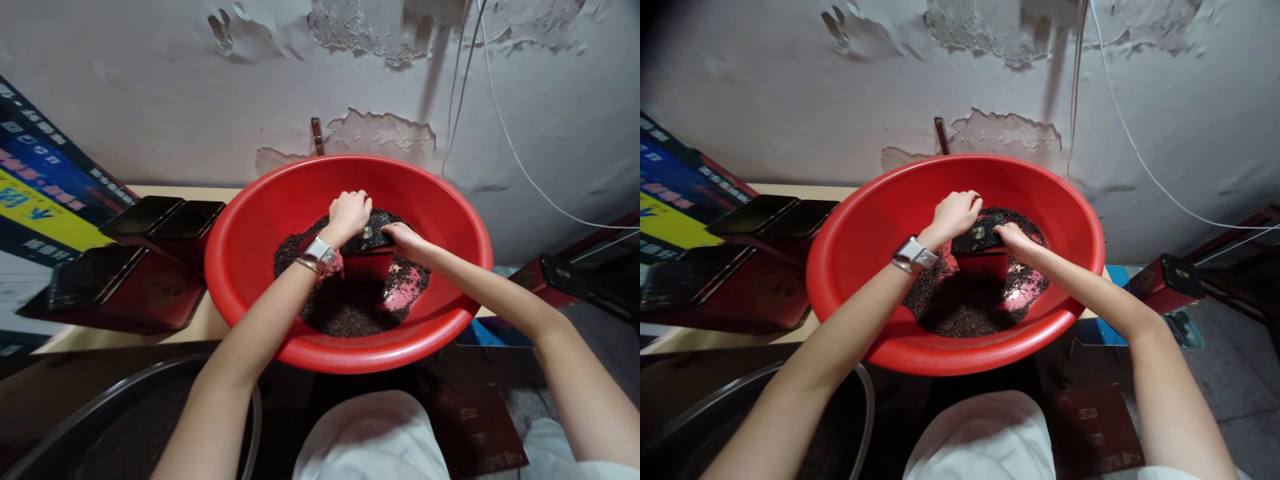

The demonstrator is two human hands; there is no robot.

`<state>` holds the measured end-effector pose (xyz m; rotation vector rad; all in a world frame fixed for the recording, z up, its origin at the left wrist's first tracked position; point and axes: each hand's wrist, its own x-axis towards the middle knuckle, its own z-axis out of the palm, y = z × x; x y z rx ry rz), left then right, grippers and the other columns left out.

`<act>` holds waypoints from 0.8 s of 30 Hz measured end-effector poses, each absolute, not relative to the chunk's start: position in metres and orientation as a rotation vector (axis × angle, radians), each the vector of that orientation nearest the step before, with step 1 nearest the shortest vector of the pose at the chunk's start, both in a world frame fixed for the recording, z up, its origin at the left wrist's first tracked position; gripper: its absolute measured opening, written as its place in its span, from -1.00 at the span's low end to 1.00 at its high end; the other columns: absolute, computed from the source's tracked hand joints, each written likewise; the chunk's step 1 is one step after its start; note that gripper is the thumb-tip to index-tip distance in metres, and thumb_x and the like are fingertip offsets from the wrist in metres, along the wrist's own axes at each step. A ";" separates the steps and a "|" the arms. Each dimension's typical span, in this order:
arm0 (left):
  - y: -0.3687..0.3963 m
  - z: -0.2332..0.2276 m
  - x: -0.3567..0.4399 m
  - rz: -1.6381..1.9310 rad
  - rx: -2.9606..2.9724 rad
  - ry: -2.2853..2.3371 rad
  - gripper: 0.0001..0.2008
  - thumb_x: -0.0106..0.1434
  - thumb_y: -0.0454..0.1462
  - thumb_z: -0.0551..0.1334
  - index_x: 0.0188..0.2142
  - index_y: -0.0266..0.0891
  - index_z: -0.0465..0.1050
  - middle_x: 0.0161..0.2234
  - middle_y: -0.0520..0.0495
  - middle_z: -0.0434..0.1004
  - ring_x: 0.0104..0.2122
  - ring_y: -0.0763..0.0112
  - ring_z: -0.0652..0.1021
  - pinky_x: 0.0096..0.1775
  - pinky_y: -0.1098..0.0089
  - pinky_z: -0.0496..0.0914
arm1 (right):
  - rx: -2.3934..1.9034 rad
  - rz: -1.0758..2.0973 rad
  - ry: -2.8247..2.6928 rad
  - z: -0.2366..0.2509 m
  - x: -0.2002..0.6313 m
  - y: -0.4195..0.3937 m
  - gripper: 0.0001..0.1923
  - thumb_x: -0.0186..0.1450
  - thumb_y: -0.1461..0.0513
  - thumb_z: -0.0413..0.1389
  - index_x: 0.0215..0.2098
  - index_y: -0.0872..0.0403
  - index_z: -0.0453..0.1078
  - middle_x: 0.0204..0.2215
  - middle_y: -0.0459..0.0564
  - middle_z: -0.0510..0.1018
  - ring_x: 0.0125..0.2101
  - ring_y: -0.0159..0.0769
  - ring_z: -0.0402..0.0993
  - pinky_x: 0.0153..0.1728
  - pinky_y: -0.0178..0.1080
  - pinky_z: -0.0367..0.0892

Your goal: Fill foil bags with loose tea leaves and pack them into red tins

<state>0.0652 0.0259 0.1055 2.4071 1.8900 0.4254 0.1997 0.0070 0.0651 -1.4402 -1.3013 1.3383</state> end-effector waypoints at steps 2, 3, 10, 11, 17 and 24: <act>0.044 0.077 0.061 0.334 2.440 1.702 -0.54 0.46 -0.13 -0.15 0.14 -0.26 0.34 0.12 -0.23 0.46 0.10 0.16 0.45 0.06 0.21 0.32 | -1.535 1.279 -1.444 0.071 0.206 0.006 -0.89 0.25 0.33 0.00 -0.44 0.09 0.29 -0.43 0.00 0.51 -0.32 -0.31 0.47 -0.22 -0.25 0.46; 0.049 0.064 0.061 0.299 2.444 1.704 -0.52 0.47 -0.13 -0.19 0.13 -0.29 0.34 0.12 -0.26 0.45 0.10 0.14 0.45 0.07 0.16 0.31 | -1.614 1.162 -1.596 0.075 0.211 0.006 -0.93 0.25 0.32 0.04 -0.41 0.11 0.32 -0.39 0.05 0.53 -0.29 -0.27 0.48 -0.18 -0.22 0.44; 0.046 0.045 0.072 0.111 2.565 1.717 -0.52 0.48 -0.16 -0.22 0.09 -0.31 0.35 0.11 -0.33 0.43 0.12 0.02 0.42 0.07 0.04 0.24 | -1.961 0.229 -1.966 0.079 0.226 0.027 -0.50 0.42 0.01 -0.09 0.07 0.24 0.32 0.02 0.34 0.48 0.06 0.06 0.41 0.03 -0.04 0.27; 0.046 0.046 0.073 0.092 2.606 1.691 -0.52 0.48 -0.19 -0.22 0.09 -0.33 0.35 0.10 -0.34 0.43 0.11 0.01 0.42 0.06 0.04 0.25 | -2.003 0.388 -1.972 0.075 0.223 0.031 -0.45 0.44 -0.03 -0.16 0.04 0.26 0.35 0.01 0.35 0.50 0.06 0.05 0.42 0.03 -0.09 0.27; 0.046 0.043 0.071 -0.009 2.772 1.617 -0.54 0.47 -0.27 -0.22 0.09 -0.41 0.34 0.07 -0.41 0.42 0.08 -0.02 0.43 -0.03 0.12 0.28 | -1.974 0.707 -1.901 0.046 0.202 0.043 -0.40 0.50 0.08 -0.36 -0.03 0.28 0.40 0.08 0.33 0.47 0.10 -0.08 0.40 0.02 -0.25 0.24; 0.046 0.035 0.072 0.058 2.719 1.711 -0.53 0.47 -0.22 -0.20 0.03 -0.45 0.37 0.00 -0.41 0.48 0.04 -0.01 0.47 -0.03 0.16 0.29 | -1.965 0.614 -1.949 0.032 0.207 0.046 -0.48 0.48 0.19 -0.39 -0.02 0.23 0.34 0.10 0.33 0.44 0.13 0.00 0.33 0.12 -0.08 0.14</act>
